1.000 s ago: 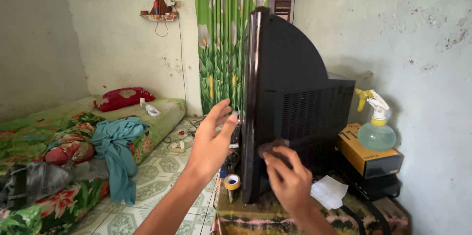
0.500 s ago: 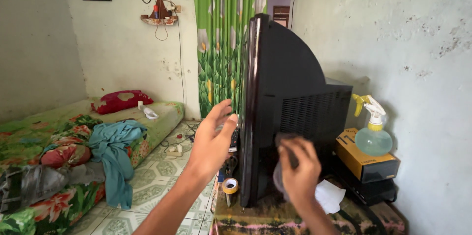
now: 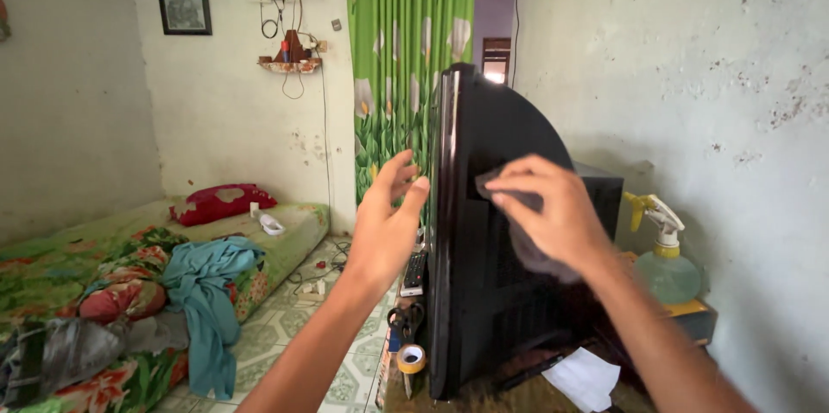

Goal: The person wipes the side and back of a television with a cloth. They spray the cloth with a cleaning solution from a spray bottle and continue wiping the television casing.

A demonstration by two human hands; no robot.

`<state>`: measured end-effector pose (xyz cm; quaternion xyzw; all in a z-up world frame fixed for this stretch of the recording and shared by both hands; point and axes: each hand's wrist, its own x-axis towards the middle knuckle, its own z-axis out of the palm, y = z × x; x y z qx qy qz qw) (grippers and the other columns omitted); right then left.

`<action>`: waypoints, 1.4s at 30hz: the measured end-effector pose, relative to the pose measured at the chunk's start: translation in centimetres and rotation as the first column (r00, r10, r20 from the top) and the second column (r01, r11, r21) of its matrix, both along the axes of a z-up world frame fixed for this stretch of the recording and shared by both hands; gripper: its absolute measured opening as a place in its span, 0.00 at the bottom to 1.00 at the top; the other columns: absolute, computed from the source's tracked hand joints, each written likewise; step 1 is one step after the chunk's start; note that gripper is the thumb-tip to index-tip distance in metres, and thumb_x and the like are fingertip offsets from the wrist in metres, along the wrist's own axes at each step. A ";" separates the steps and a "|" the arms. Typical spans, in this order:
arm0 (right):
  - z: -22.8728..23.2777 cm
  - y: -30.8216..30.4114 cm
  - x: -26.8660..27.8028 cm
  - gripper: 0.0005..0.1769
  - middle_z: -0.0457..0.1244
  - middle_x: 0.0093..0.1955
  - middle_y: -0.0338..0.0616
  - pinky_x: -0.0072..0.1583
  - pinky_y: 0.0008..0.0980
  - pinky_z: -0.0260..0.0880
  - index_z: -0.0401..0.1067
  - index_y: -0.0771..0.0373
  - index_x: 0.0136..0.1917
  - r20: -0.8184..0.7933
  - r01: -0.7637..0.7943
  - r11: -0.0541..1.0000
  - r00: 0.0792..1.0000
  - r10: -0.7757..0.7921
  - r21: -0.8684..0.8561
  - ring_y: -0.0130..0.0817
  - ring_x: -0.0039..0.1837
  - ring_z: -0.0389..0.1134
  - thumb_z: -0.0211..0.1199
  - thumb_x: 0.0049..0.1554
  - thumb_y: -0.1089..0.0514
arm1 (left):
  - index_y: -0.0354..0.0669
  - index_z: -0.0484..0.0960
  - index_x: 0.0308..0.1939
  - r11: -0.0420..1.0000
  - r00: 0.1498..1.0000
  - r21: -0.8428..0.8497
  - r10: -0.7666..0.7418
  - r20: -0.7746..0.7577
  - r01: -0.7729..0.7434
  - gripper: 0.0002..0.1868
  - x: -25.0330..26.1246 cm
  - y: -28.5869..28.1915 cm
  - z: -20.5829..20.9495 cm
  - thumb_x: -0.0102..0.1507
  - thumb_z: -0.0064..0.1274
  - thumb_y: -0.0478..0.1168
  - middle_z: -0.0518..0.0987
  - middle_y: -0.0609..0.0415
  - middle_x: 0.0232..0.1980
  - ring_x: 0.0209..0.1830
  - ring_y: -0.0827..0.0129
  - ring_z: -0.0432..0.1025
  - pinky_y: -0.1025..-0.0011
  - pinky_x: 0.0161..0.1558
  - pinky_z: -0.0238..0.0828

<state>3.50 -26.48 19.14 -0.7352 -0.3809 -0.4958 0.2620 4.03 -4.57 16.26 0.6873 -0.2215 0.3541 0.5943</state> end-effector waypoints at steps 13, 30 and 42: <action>2.1 -0.5 -1.8 0.11 0.69 0.55 0.38 0.50 0.39 0.71 0.81 0.55 0.50 -0.023 0.216 0.918 0.971 -0.237 -0.333 0.43 0.47 0.73 0.62 0.55 0.62 | 0.43 0.68 0.71 0.997 0.998 -0.065 -0.036 0.052 0.040 0.29 0.1 -1.5 1.7 0.66 0.50 0.43 0.76 0.44 0.66 0.64 0.62 0.72 0.64 0.64 0.67; 1.6 -2.2 1.9 0.09 0.68 0.55 0.47 0.59 0.35 0.72 0.81 0.60 0.49 0.065 0.036 0.978 0.998 -0.023 -0.204 0.42 0.57 0.72 0.66 0.53 0.64 | 0.54 0.64 0.76 0.986 0.991 0.117 0.110 0.078 -0.118 0.31 0.9 -0.1 7.8 0.67 0.46 0.42 0.77 0.47 0.67 0.51 0.49 0.77 0.62 0.55 0.73; 2.5 -0.4 2.6 0.12 0.68 0.56 0.48 0.60 0.38 0.72 0.80 0.60 0.53 0.244 0.055 0.998 0.968 -0.056 0.010 0.45 0.60 0.72 0.65 0.54 0.64 | 0.46 0.69 0.71 0.955 0.951 0.252 0.075 0.300 -0.155 0.25 5.1 -2.3 10.3 0.71 0.38 0.47 0.76 0.42 0.66 0.67 0.50 0.70 0.62 0.67 0.63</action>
